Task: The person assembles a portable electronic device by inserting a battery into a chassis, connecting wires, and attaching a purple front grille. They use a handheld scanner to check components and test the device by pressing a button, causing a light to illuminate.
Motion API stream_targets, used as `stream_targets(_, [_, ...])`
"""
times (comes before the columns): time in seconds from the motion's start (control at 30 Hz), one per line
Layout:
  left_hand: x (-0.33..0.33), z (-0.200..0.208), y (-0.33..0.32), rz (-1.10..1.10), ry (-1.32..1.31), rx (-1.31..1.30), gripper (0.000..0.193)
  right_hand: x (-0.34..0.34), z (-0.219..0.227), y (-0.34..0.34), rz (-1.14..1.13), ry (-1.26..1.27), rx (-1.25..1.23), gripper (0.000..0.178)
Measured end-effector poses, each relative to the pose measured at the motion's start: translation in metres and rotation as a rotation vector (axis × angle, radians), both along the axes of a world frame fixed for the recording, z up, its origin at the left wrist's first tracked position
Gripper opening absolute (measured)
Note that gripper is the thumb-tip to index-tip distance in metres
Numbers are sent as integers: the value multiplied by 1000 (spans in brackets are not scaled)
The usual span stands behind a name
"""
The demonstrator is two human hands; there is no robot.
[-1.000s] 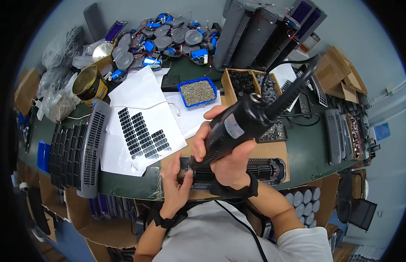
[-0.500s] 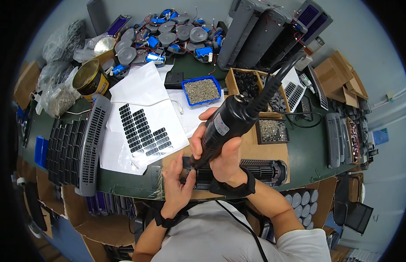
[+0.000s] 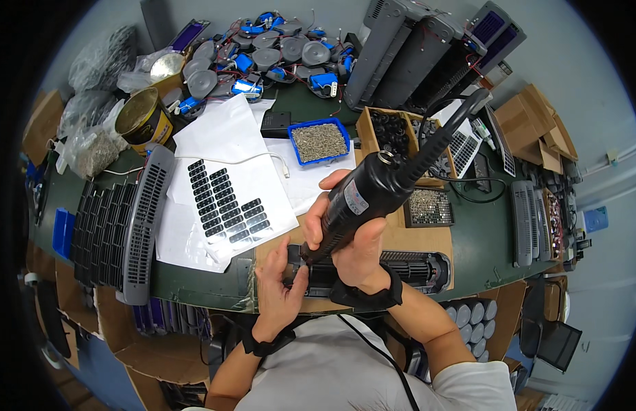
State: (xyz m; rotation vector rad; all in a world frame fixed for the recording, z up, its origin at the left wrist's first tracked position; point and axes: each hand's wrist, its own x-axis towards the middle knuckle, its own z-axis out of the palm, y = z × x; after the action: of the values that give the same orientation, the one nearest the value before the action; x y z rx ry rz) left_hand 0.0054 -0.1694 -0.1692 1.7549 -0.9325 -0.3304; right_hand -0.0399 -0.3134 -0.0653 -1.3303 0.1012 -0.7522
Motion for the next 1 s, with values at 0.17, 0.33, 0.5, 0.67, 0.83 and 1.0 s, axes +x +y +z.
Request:
stream_targets(0.17, [0, 0, 0, -4, 4, -6, 64, 0, 3, 2, -25, 3, -24, 90])
stream_targets(0.33, [0, -1, 0, 5, -9, -25, 64, 0, 1, 1, -15, 3, -25, 90])
stream_targets(0.5, [0, 0, -1, -1, 18, -9, 64, 0, 1, 0, -8, -3, -30, 89])
stream_targets(0.67, [0, 2, -1, 8, 15, -17, 64, -2, 6, 4, -12, 2, -20, 90])
stream_targets(0.83, [0, 4, -1, 9, 27, -11, 63, -1, 6, 3, -4, 26, -24, 91])
stream_targets(1.0, [0, 1, -2, 12, 27, -32, 63, 0, 6, 3, -10, 66, -51, 91])
